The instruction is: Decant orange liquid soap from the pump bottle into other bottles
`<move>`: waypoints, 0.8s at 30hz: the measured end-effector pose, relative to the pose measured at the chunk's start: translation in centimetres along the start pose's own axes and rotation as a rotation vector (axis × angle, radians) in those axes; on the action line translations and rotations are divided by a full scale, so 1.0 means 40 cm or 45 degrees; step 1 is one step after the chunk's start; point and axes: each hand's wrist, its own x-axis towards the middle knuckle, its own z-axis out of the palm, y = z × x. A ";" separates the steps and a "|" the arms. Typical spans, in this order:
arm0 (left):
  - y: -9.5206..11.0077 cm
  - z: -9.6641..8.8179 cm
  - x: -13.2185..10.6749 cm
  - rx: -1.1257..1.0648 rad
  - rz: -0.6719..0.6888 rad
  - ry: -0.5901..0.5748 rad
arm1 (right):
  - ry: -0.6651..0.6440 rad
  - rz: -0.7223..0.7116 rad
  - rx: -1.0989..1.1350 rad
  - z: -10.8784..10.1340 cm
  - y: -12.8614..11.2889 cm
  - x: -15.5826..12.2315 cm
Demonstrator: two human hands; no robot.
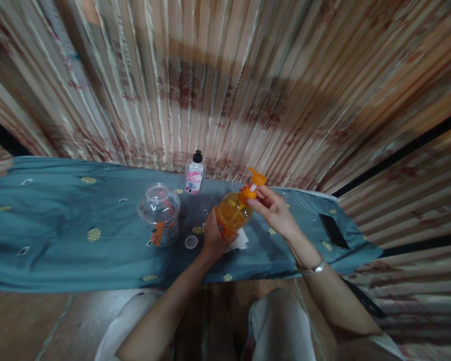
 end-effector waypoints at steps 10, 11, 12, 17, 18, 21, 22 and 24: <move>-0.013 -0.009 0.004 0.014 0.019 -0.047 | 0.273 -0.050 -0.195 0.046 0.016 -0.009; -0.013 -0.010 0.004 0.006 0.021 -0.048 | 0.241 -0.041 -0.163 0.044 0.010 -0.006; -0.012 -0.011 0.005 0.000 0.028 -0.051 | 0.186 -0.026 -0.114 0.040 0.003 -0.003; -0.011 -0.009 0.005 0.005 0.035 -0.036 | -0.076 0.050 0.042 0.013 -0.016 0.003; -0.011 -0.009 0.005 0.006 0.031 -0.029 | -0.086 0.050 0.034 0.010 -0.015 0.003; -0.012 -0.007 0.003 -0.018 0.036 -0.019 | -0.037 0.013 0.017 0.015 -0.001 0.006; -0.013 -0.007 0.003 -0.031 0.040 -0.021 | -0.002 -0.002 0.009 0.020 0.005 0.007; -0.015 -0.008 0.003 -0.052 0.040 -0.027 | 0.078 -0.018 -0.027 0.034 0.015 0.010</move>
